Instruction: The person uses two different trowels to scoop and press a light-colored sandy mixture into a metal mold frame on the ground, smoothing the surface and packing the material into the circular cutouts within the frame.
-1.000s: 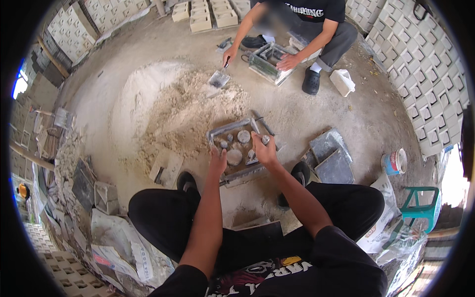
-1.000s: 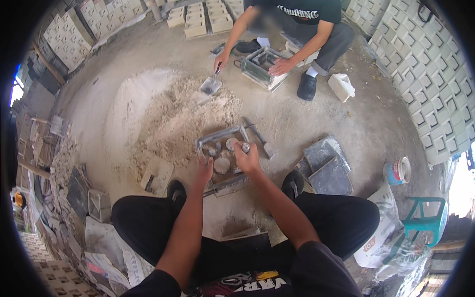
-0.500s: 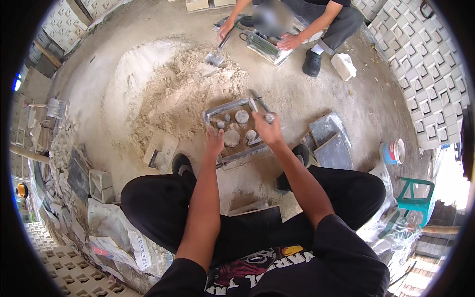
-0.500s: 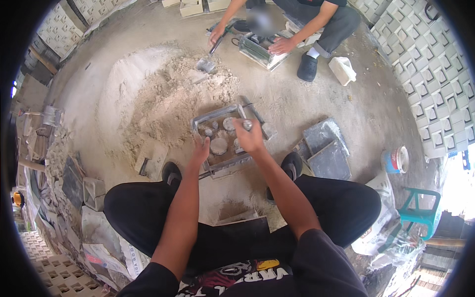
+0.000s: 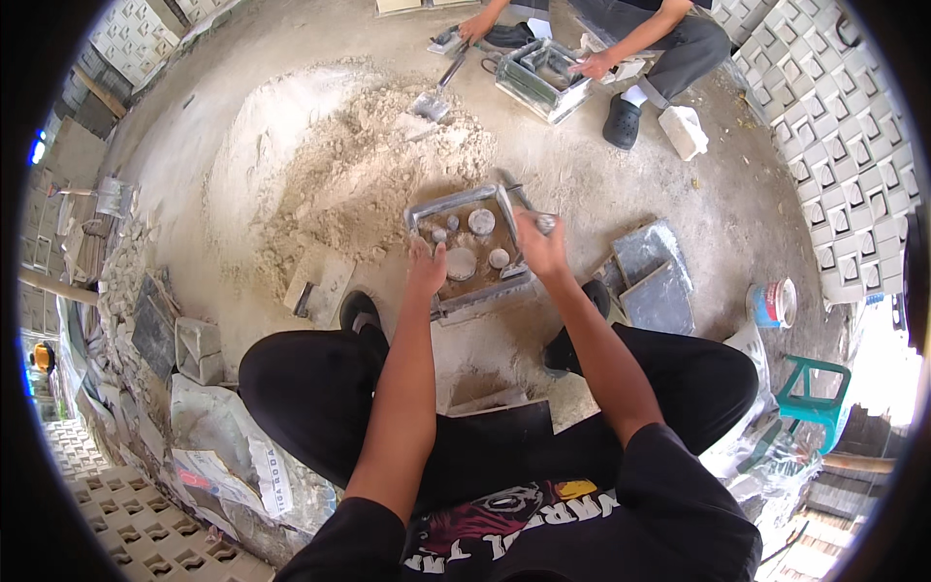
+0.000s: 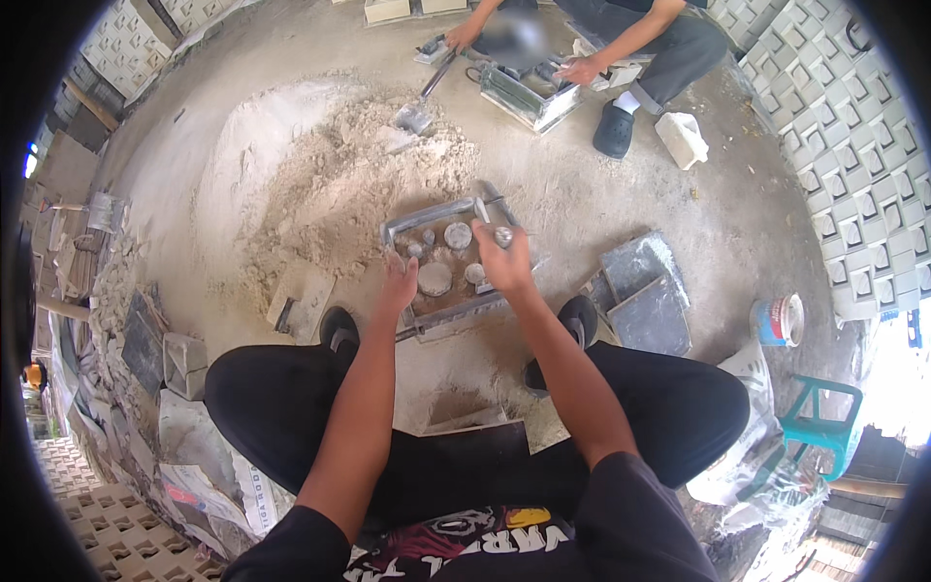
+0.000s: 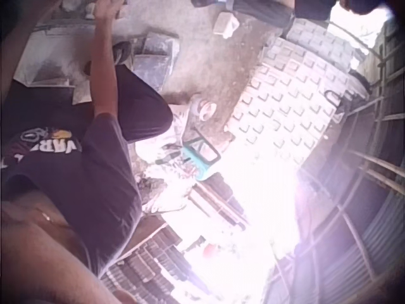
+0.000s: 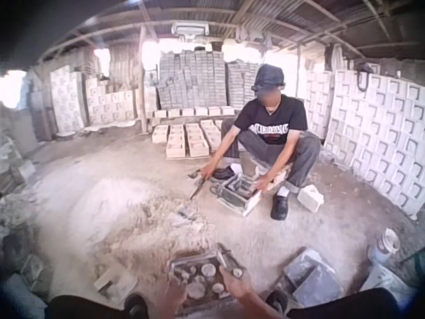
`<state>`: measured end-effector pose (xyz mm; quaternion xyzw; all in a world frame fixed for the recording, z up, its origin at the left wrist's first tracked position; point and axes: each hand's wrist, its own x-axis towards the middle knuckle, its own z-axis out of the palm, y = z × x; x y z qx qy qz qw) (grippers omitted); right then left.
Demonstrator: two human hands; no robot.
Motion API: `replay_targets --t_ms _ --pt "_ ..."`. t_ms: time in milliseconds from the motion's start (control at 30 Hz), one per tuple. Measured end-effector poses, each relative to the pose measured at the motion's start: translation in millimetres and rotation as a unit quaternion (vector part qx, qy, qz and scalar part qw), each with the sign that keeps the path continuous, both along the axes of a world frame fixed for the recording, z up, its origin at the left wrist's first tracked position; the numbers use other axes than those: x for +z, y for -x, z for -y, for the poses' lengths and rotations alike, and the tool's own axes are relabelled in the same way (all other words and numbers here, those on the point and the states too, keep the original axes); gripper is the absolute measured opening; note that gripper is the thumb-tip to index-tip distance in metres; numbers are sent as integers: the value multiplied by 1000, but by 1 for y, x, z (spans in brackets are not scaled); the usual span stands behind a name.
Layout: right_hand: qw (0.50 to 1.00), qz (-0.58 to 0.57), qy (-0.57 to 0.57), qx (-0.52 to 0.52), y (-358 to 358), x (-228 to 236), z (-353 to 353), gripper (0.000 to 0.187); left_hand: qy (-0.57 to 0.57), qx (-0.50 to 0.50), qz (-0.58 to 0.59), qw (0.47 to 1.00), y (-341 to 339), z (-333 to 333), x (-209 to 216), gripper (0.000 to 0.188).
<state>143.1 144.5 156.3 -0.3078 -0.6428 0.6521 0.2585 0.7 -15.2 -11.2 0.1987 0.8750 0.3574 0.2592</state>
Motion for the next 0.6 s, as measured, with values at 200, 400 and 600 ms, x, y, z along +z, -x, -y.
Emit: replay_targets --t_ms 200,400,600 --pt "999 -40 -12 -14 -4 18 18 34 6 0 28 1000 1 0 13 86" --pt "997 -25 -70 7 12 25 40 44 -53 -4 75 996 14 7 -1 87" --pt "996 -4 -60 59 28 23 55 37 -120 -25 122 985 26 22 -18 87"
